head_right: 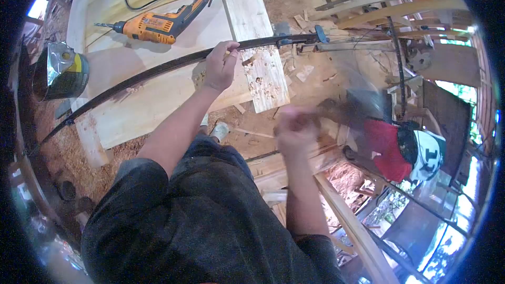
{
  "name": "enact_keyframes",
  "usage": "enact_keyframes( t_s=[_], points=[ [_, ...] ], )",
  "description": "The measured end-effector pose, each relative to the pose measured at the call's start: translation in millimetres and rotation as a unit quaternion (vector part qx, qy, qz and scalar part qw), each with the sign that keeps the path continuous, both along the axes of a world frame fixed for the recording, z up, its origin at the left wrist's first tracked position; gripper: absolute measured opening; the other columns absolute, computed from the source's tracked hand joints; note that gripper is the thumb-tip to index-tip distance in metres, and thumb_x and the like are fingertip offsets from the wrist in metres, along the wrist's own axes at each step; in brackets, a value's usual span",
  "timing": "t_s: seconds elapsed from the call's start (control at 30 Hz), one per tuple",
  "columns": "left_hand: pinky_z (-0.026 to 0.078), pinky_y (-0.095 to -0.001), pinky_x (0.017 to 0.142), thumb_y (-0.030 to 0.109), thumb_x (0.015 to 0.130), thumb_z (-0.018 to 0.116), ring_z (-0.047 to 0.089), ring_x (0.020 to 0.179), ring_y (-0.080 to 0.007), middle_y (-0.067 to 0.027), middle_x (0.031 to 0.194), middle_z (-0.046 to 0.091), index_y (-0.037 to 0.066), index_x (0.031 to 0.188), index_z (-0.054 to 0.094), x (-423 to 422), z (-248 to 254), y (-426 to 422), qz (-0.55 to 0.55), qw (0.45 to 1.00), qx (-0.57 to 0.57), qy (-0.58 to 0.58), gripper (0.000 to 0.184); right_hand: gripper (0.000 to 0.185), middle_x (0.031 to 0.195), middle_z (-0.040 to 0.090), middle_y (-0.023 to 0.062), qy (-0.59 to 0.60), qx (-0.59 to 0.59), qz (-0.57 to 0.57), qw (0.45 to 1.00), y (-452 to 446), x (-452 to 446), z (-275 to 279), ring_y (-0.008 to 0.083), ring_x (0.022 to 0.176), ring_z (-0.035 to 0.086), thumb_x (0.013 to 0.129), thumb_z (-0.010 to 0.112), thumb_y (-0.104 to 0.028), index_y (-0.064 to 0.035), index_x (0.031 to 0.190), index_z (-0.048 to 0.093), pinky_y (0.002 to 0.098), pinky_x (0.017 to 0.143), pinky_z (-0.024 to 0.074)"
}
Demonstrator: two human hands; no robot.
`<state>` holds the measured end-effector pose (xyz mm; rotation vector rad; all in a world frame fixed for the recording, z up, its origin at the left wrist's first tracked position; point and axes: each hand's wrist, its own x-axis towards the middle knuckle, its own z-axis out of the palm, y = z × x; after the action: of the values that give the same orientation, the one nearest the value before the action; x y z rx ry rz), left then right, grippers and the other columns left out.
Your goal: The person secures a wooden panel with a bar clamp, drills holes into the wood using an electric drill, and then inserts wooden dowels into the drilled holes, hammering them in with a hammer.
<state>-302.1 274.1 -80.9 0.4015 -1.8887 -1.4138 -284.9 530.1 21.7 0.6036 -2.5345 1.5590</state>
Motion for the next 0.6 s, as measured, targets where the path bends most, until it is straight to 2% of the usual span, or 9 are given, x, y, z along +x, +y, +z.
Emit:
enact_keyframes(
  t_s=[0.07, 0.1, 0.27, 0.33, 0.4, 0.47, 0.53, 0.57, 0.6],
  points=[
    [0.054, -0.0415, 0.081, 0.011, 0.094, 0.055, 0.069, 0.089, -0.0349, -0.0183, 0.100, 0.069, 0.002, 0.110, 0.066, 4, -3, 6, 0.000, 1.000, 0.019, 0.011, 0.021, 0.024, 0.083, 0.064, 0.0037, -0.285, 0.259, -0.017, 0.923, -12, 15, -10, 0.0131, 0.073, 0.061, 0.093, 0.071, -0.022, -0.0012, 0.102, 0.063, 0.0312, 0.065, 0.0488],
    [0.054, -0.0424, 0.082, 0.012, 0.095, 0.055, 0.069, 0.092, -0.0360, -0.0187, 0.100, 0.069, 0.002, 0.110, 0.065, 5, -2, 6, -0.007, 0.999, 0.032, 0.008, 0.021, 0.027, 0.082, 0.065, 0.0037, -0.349, 0.272, -0.007, 0.897, -8, 15, -27, 0.0119, 0.073, 0.061, 0.092, 0.073, -0.023, 0.0011, 0.101, 0.064, 0.0304, 0.065, 0.0486],
    [0.051, -0.0352, 0.073, 0.015, 0.097, 0.057, 0.063, 0.074, -0.0223, -0.0151, 0.096, 0.069, 0.002, 0.112, 0.065, 2, -3, 3, -0.011, 0.999, 0.039, -0.002, 0.022, 0.023, 0.078, 0.063, 0.0044, -0.251, 0.012, -0.083, 0.964, -39, 1, 128, 0.0108, 0.067, 0.059, 0.089, 0.079, -0.019, -0.0045, 0.100, 0.065, 0.0280, 0.061, 0.0476],
    [0.053, -0.0371, 0.074, 0.014, 0.096, 0.057, 0.068, 0.083, -0.0293, -0.0170, 0.094, 0.068, 0.002, 0.106, 0.066, 23, 14, 8, -0.046, 0.998, 0.034, -0.032, 0.018, 0.013, 0.077, 0.055, 0.0016, -0.019, -0.219, 0.095, 0.971, -42, -8, 166, 0.0109, 0.064, 0.052, 0.093, 0.066, -0.007, -0.0101, 0.091, 0.053, 0.0287, 0.058, 0.0470],
    [0.053, -0.0373, 0.073, 0.013, 0.095, 0.059, 0.070, 0.083, -0.0301, -0.0165, 0.090, 0.068, 0.002, 0.100, 0.068, 54, 40, 17, -0.109, 0.990, 0.045, -0.071, 0.015, 0.014, 0.076, 0.050, 0.0014, -0.049, -0.296, 0.169, 0.939, -41, -16, 163, 0.0110, 0.064, 0.049, 0.093, 0.066, -0.009, -0.0106, 0.094, 0.052, 0.0291, 0.063, 0.0459],
    [0.049, -0.0345, 0.066, 0.012, 0.092, 0.060, 0.063, 0.072, -0.0215, -0.0108, 0.082, 0.065, 0.002, 0.099, 0.069, 103, 49, 40, -0.213, 0.965, 0.107, -0.110, 0.015, 0.016, 0.077, 0.052, 0.0017, 0.057, -0.053, 0.147, 0.986, 0, -22, 58, 0.0118, 0.063, 0.050, 0.092, 0.069, -0.014, -0.0086, 0.097, 0.056, 0.0294, 0.062, 0.0452],
    [0.047, -0.0325, 0.063, 0.011, 0.090, 0.059, 0.059, 0.067, -0.0162, -0.0052, 0.077, 0.063, 0.003, 0.101, 0.070, 138, 32, 59, -0.270, 0.925, 0.186, -0.192, 0.017, 0.023, 0.077, 0.056, 0.0019, -0.046, 0.265, 0.095, 0.959, 29, -24, -39, 0.0124, 0.062, 0.052, 0.091, 0.072, -0.021, -0.0046, 0.101, 0.059, 0.0299, 0.058, 0.0447],
    [0.048, -0.0325, 0.063, 0.011, 0.091, 0.058, 0.060, 0.068, -0.0166, -0.0038, 0.077, 0.064, 0.004, 0.101, 0.071, 145, 5, 70, -0.268, 0.900, 0.221, -0.264, 0.018, 0.028, 0.077, 0.058, 0.0022, -0.300, 0.299, 0.096, 0.901, 27, -28, -57, 0.0127, 0.062, 0.053, 0.091, 0.074, -0.023, -0.0024, 0.104, 0.060, 0.0301, 0.057, 0.0444],
    [0.049, -0.0336, 0.065, 0.011, 0.092, 0.057, 0.061, 0.069, -0.0179, -0.0044, 0.080, 0.066, 0.005, 0.103, 0.072, 148, -20, 76, -0.226, 0.862, 0.338, -0.305, 0.020, 0.032, 0.078, 0.061, 0.0050, -0.309, 0.304, 0.092, 0.897, 24, -40, -51, 0.0158, 0.066, 0.056, 0.090, 0.074, -0.025, 0.0005, 0.104, 0.062, 0.0329, 0.061, 0.0470]
  ],
)
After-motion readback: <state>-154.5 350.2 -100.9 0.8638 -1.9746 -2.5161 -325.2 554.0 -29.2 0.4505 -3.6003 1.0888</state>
